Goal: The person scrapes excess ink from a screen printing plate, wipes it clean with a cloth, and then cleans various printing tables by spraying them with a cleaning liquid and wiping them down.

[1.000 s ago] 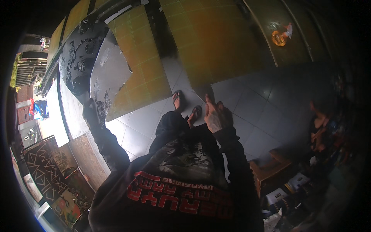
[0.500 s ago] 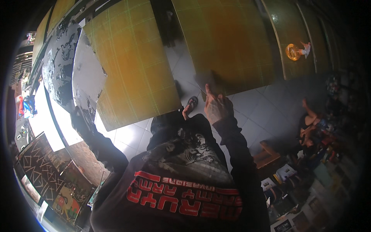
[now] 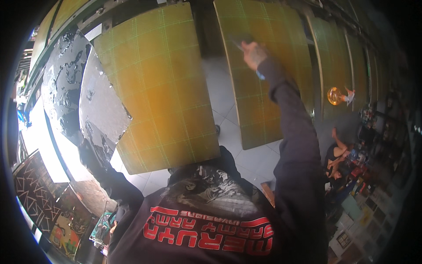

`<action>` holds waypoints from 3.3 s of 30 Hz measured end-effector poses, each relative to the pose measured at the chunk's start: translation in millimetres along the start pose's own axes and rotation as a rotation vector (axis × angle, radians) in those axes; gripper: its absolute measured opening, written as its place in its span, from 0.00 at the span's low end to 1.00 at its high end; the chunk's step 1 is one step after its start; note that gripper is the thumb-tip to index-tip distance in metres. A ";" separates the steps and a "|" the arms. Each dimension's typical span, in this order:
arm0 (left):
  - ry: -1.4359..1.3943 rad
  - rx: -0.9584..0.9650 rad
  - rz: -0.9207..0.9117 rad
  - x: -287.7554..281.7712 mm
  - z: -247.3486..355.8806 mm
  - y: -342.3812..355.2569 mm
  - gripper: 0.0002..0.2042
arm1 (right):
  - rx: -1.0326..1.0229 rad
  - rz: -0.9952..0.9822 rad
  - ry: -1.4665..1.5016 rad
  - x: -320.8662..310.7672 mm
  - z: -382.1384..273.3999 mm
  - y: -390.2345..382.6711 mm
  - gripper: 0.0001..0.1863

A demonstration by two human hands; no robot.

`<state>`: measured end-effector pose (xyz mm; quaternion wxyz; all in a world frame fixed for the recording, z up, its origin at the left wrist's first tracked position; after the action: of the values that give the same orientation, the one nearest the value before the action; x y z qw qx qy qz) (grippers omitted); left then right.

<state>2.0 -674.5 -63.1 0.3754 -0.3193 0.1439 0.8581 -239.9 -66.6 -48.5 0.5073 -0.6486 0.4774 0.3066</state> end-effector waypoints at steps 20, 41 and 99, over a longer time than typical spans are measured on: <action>0.067 -0.088 0.055 -44.4 -59.9 -6.9 0.16 | 0.249 -0.020 0.333 20.7 3.7 -303.0 0.19; 0.342 0.289 0.152 -60.7 -32.1 -15.0 0.12 | 0.247 -0.106 0.169 61.0 14.3 -338.3 0.23; -0.070 0.197 0.147 -37.5 -48.4 -4.7 0.19 | 0.102 -0.084 0.242 100.7 -91.5 -235.7 0.24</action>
<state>46.0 -715.6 -75.1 0.3461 -0.2392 0.2372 0.8757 7.3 -177.7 -24.0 0.4905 -0.6736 0.5227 0.1802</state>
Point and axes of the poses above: each hand's wrist, its own y-axis towards the middle knuckle, its own x-axis out of the palm, z = x × y, the point moved 6 cm from there along y, towards the middle knuckle, and after that the axes turned 12 degrees about y, right-handed, at the moved point
